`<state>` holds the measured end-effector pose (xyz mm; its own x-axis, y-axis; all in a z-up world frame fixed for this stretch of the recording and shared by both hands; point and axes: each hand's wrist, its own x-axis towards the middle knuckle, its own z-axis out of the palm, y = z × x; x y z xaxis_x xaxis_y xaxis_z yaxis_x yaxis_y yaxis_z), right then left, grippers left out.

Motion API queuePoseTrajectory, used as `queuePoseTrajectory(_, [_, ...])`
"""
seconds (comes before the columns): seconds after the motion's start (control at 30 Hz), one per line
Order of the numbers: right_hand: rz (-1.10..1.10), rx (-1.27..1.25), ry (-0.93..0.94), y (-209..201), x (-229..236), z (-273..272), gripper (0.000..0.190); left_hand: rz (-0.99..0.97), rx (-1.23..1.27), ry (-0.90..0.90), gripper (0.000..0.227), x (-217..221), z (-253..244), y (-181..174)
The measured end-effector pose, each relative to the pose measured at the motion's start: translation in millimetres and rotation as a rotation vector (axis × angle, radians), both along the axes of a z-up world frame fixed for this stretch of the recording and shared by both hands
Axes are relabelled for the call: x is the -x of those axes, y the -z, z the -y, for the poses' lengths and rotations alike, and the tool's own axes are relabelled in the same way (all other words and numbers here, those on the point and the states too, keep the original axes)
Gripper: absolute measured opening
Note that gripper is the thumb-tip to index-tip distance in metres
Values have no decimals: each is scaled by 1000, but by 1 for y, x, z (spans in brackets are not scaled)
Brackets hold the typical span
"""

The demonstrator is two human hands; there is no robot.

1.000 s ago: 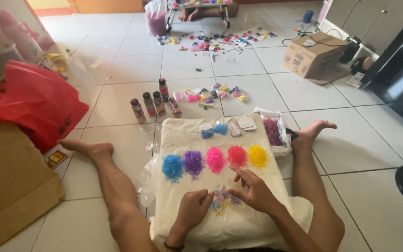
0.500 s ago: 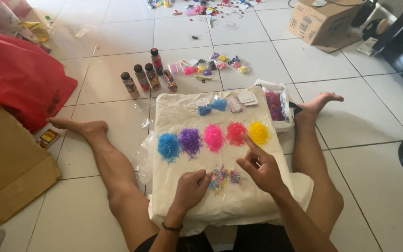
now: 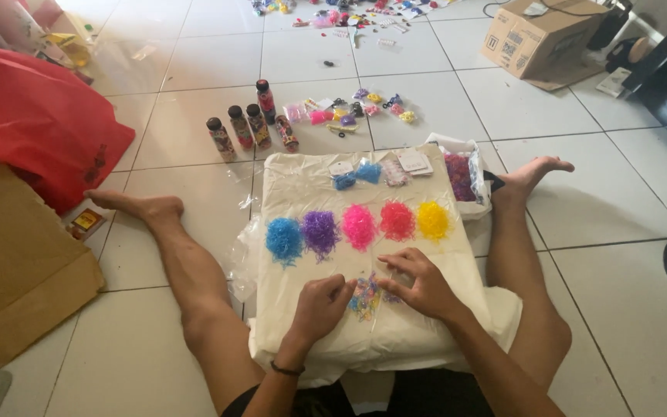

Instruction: Sorting small colorful elastic bands into color-coded piles on a white cloth on the floor.

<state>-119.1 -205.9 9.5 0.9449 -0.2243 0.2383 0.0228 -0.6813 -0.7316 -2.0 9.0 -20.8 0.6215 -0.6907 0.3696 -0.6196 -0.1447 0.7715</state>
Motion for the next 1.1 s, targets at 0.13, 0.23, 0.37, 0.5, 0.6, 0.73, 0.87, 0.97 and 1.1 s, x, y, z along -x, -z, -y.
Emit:
queuePoseTrajectory(0.13, [126, 1, 20, 22, 5, 7, 44, -238, -45, 1, 25, -9, 2, -6])
queuePoseTrajectory(0.23, [196, 52, -25, 20, 5, 3, 40, -283, 14, 19, 23, -11, -2, -29])
queuePoseTrajectory(0.37, [194, 24, 24, 19, -2, 8, 33, -183, -14, 97, 15, -19, 7, -55])
queuePoseTrajectory(0.5, [218, -11, 35, 20, 2, 5, 31, -59, 288, 157, 18, -19, 28, -68])
queuePoseTrajectory(0.6, [235, -43, 30, 12, 3, 4, 30, 3, 406, 127, 16, -20, 32, -85])
queuePoseTrajectory(0.73, [216, -57, 40, 16, 8, 0, 29, 95, 289, 130, 10, -14, 39, -55])
queuePoseTrajectory(0.87, [200, -32, 44, 9, 1, 6, 22, 173, -24, 182, 11, -14, 38, -39])
queuePoseTrajectory(0.97, [190, 13, 32, 12, 6, 5, 19, 175, -122, 167, 18, -3, 35, -36])
queuePoseTrajectory(1.1, [208, 80, 12, 14, 5, 7, 16, 180, -197, 144, 15, -3, 40, -16])
